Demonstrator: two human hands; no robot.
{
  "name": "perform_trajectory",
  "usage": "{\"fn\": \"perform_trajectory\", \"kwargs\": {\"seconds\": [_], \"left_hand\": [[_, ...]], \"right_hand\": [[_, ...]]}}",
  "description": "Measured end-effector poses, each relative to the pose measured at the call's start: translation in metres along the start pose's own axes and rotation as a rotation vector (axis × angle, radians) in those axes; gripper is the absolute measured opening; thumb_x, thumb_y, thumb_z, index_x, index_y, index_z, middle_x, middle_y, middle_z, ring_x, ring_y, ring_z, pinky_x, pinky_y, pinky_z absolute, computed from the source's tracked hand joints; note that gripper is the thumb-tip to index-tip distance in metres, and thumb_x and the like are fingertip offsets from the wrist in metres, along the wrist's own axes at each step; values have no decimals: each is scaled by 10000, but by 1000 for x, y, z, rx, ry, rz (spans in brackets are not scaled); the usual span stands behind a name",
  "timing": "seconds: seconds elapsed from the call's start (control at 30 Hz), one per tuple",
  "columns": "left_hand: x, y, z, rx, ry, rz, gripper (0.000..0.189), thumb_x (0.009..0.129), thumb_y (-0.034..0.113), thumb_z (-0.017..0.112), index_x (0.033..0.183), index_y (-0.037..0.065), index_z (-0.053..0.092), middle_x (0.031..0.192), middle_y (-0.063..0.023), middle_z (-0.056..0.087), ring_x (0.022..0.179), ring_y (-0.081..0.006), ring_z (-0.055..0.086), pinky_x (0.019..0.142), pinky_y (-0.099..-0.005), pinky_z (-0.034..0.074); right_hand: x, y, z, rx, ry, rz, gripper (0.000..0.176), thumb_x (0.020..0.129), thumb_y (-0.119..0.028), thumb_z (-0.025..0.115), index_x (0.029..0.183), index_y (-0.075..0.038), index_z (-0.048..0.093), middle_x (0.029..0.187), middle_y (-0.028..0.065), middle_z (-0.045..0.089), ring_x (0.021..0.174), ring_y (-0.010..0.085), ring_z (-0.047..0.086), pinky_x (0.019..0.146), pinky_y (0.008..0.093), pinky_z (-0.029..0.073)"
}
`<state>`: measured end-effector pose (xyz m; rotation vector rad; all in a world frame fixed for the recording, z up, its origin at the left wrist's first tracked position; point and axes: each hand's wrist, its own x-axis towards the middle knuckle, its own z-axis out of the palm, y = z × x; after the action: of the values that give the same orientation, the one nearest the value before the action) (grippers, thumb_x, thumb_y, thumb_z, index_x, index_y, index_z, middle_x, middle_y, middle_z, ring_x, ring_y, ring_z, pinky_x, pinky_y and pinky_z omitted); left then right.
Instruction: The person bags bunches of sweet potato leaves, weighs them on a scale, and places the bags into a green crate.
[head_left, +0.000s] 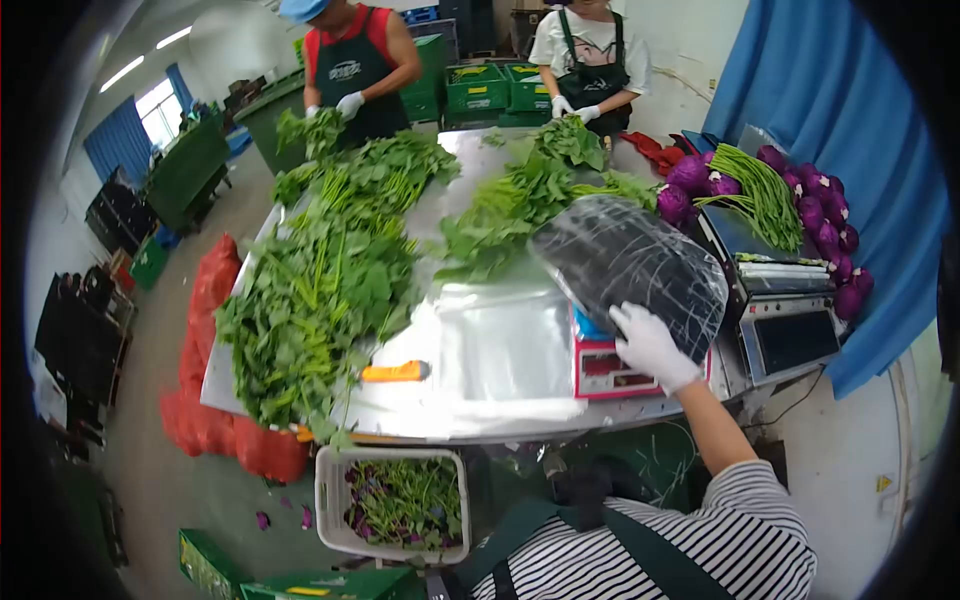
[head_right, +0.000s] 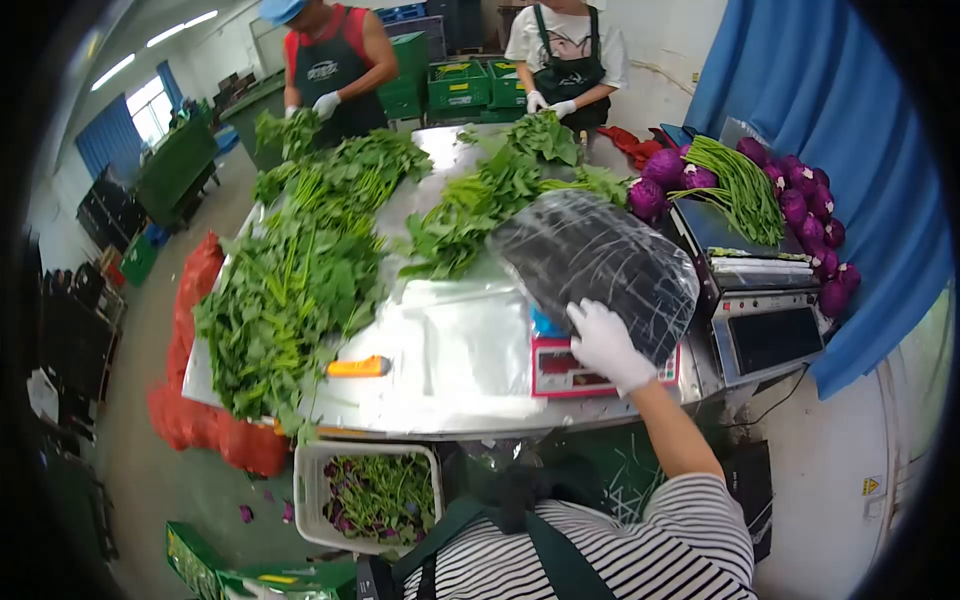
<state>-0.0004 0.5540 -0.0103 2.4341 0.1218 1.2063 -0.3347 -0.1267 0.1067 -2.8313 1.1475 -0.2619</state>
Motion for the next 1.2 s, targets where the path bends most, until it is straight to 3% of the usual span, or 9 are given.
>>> {"fn": "perform_trajectory", "kwargs": {"seconds": [0.07, 0.1, 0.13, 0.23, 0.43, 0.57, 0.7, 0.77, 1.2], "left_hand": [[3, 206, -2, -510, -305, -42, 324, 838, 98, 563, 1126, -51, 545, 1136, -148, 568, 1031, -286, 540, 954, -355, 401], [-13, 286, 2, -800, -535, -162, 334, 837, 48, 530, 1162, -29, 538, 1169, -140, 561, 1089, -263, 522, 987, -359, 379], [-29, 327, 20, -692, -703, 53, 411, 797, -52, 533, 1206, -20, 516, 1284, -152, 499, 1225, -271, 446, 1056, -341, 310], [-71, 477, 35, -989, -1060, 521, 468, 789, 21, 625, 1247, 30, 528, 1339, -185, 467, 1284, -319, 404, 1074, -393, 296], [-106, 673, 60, -1059, -1158, 1544, 583, 820, 317, 654, 1346, 154, 462, 1397, -199, 393, 1328, -375, 323, 1088, -453, 276], [-160, 700, 94, -1043, -1178, 1799, 701, 820, 492, 592, 1396, 149, 390, 1430, -237, 324, 1350, -404, 269, 1107, -464, 230], [-184, 692, 89, -1083, -1202, 1732, 720, 834, 494, 558, 1409, 109, 359, 1441, -256, 289, 1356, -412, 245, 1109, -506, 194], [-182, 693, 87, -1100, -1219, 1707, 709, 834, 482, 563, 1404, 109, 367, 1437, -254, 296, 1353, -409, 252, 1106, -509, 200], [-180, 696, 88, -1048, -1353, 1697, 722, 843, 504, 546, 1415, 113, 344, 1445, -235, 292, 1358, -385, 249, 1097, -503, 216]], "right_hand": [[-20, 5, -20, 85, -41, -83, 538, 711, -160, 588, 1231, -42, 516, 1254, 190, 525, 1153, 340, 510, 932, 415, 447], [-29, 8, -31, 164, -85, -99, 533, 696, -132, 581, 1221, -56, 531, 1260, 175, 526, 1167, 320, 506, 933, 408, 449], [-37, 14, -39, 216, -151, -113, 526, 691, -119, 585, 1213, -73, 542, 1273, 160, 523, 1179, 309, 502, 941, 404, 448], [-51, 38, -58, 302, -289, -103, 553, 668, -87, 613, 1218, -117, 565, 1320, 113, 507, 1220, 281, 481, 973, 373, 440], [-40, 70, -80, 320, -350, -93, 547, 689, -297, 710, 1194, -118, 603, 1317, 96, 524, 1232, 279, 476, 990, 368, 423], [-13, 71, -98, 461, -660, 172, 647, 695, -498, 692, 1212, -121, 597, 1329, 117, 512, 1255, 285, 453, 1018, 369, 392], [76, 73, -98, 473, 70, 28, 684, 699, -355, 744, 1248, -14, 520, 1333, 181, 483, 1270, 321, 428, 1059, 393, 342], [145, 89, -90, 221, 146, -70, 837, 697, -391, 742, 1343, 14, 398, 1398, 232, 383, 1326, 351, 335, 1099, 414, 267], [362, 200, 52, -296, -387, 134, 1314, 531, -718, 707, 1469, -19, 109, 1502, 250, 163, 1413, 371, 97, 1140, 482, 89]]}}
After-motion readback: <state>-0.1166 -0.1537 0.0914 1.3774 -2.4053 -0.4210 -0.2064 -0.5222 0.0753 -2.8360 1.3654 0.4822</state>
